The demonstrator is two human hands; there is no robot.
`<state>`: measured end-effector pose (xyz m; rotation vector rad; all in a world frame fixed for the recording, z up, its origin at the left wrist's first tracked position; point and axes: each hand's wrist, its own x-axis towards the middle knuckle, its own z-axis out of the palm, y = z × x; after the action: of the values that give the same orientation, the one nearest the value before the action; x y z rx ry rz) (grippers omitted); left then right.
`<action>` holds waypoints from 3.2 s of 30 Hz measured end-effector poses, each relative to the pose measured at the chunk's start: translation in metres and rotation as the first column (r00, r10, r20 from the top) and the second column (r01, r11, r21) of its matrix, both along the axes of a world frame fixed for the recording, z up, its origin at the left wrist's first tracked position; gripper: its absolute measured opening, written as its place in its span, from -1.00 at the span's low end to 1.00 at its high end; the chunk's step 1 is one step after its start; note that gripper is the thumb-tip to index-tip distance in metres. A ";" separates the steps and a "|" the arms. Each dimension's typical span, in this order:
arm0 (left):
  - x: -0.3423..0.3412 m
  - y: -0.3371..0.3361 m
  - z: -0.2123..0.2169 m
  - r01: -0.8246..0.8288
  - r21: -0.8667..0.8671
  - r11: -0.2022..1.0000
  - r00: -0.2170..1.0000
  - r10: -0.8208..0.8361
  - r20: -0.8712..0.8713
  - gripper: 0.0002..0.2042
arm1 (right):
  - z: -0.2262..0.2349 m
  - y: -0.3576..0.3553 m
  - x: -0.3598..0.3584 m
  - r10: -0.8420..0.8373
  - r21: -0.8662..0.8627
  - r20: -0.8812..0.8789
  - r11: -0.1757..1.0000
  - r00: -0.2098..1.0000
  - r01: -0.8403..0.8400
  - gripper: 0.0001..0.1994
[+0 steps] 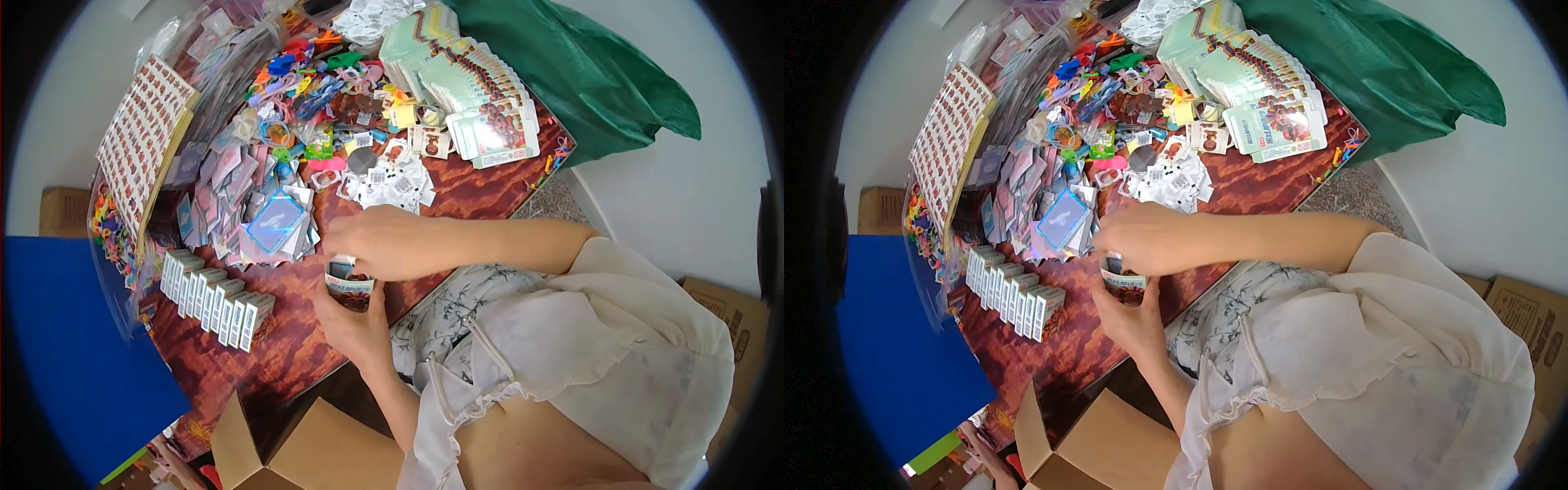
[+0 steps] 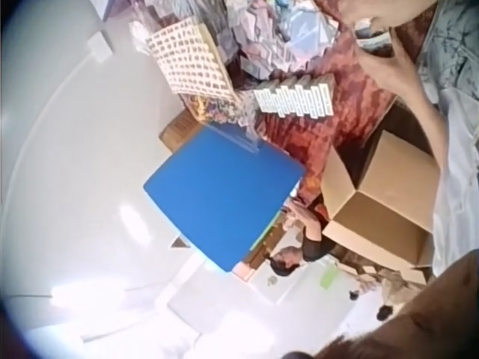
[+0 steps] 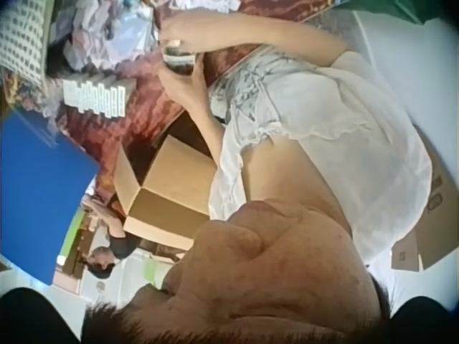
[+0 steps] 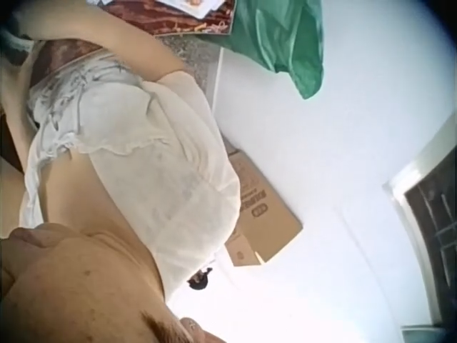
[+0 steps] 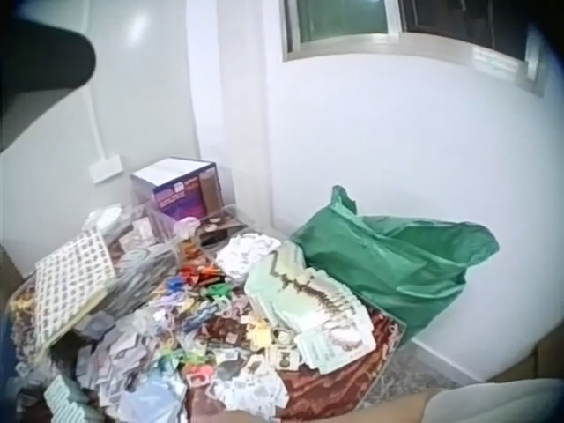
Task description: Packing small cards or stickers into individual white packets.
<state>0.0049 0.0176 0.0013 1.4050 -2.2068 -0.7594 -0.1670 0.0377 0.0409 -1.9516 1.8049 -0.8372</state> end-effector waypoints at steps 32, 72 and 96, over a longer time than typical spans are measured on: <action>-0.006 0.005 -0.012 -0.010 0.170 0.985 0.845 0.099 -0.526 -0.32 | -0.025 0.019 0.011 -0.019 -0.209 0.408 0.971 0.913 0.114 -0.87; 0.006 0.009 -0.006 0.267 0.396 0.879 0.803 0.025 -0.596 -0.34 | -0.039 0.020 -0.013 -0.173 0.169 0.746 0.983 0.643 0.068 -0.90; 0.006 0.013 -0.006 0.273 0.459 0.845 0.855 0.006 -0.518 -0.47 | -0.033 0.025 -0.022 0.141 -0.099 0.337 0.989 0.931 -0.114 -0.91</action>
<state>0.0111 0.0304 -0.0045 1.0783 -1.7567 -1.6702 -0.1893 0.0628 0.0076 -1.8088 1.4480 -1.1378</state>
